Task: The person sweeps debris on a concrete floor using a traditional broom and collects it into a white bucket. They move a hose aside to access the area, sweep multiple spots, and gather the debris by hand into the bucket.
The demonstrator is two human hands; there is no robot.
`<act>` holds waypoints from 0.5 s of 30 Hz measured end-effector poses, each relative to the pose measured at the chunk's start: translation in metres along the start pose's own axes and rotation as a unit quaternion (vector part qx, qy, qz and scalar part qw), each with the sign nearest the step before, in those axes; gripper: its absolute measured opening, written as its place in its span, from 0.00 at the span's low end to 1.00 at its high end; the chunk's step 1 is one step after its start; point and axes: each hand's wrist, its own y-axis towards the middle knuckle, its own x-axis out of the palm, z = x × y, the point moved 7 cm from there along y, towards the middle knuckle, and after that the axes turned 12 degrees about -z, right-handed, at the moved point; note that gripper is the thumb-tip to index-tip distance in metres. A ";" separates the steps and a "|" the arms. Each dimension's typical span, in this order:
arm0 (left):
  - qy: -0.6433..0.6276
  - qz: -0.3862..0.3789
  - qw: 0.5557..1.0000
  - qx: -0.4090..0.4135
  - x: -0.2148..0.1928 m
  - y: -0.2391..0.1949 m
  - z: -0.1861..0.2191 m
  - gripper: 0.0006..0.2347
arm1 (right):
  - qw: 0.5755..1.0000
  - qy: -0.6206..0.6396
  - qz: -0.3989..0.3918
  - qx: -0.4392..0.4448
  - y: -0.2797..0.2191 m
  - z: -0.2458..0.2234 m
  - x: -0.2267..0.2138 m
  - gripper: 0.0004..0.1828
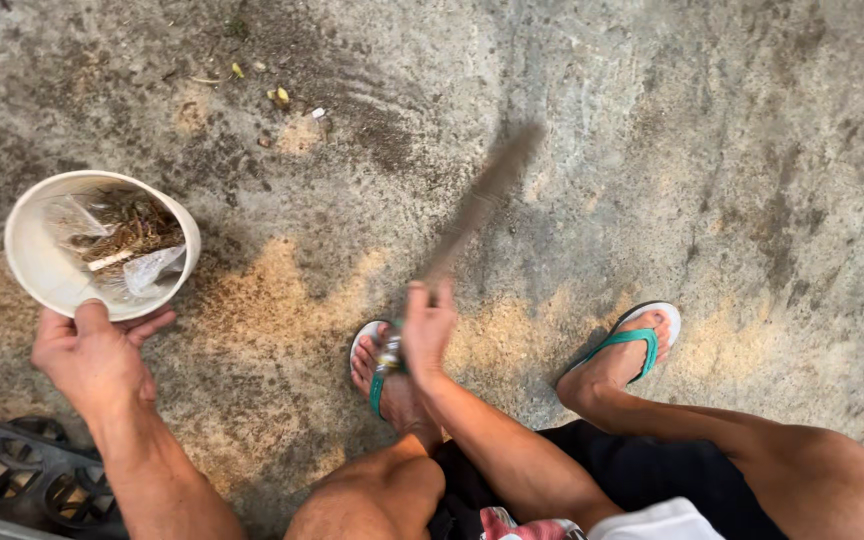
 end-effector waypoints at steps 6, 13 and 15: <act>-0.007 0.033 0.999 -0.017 -0.026 -0.009 -0.014 0.13 | 0.950 -0.066 -0.233 -0.196 -0.003 -0.050 0.105 0.28; -0.043 0.039 0.998 0.009 -0.040 -0.012 -0.020 0.14 | 0.991 0.125 -0.032 0.037 -0.026 0.038 0.035 0.20; -0.031 0.051 0.998 -0.015 -0.045 -0.017 -0.022 0.13 | 0.974 -0.116 -0.191 -0.040 -0.018 0.033 0.080 0.11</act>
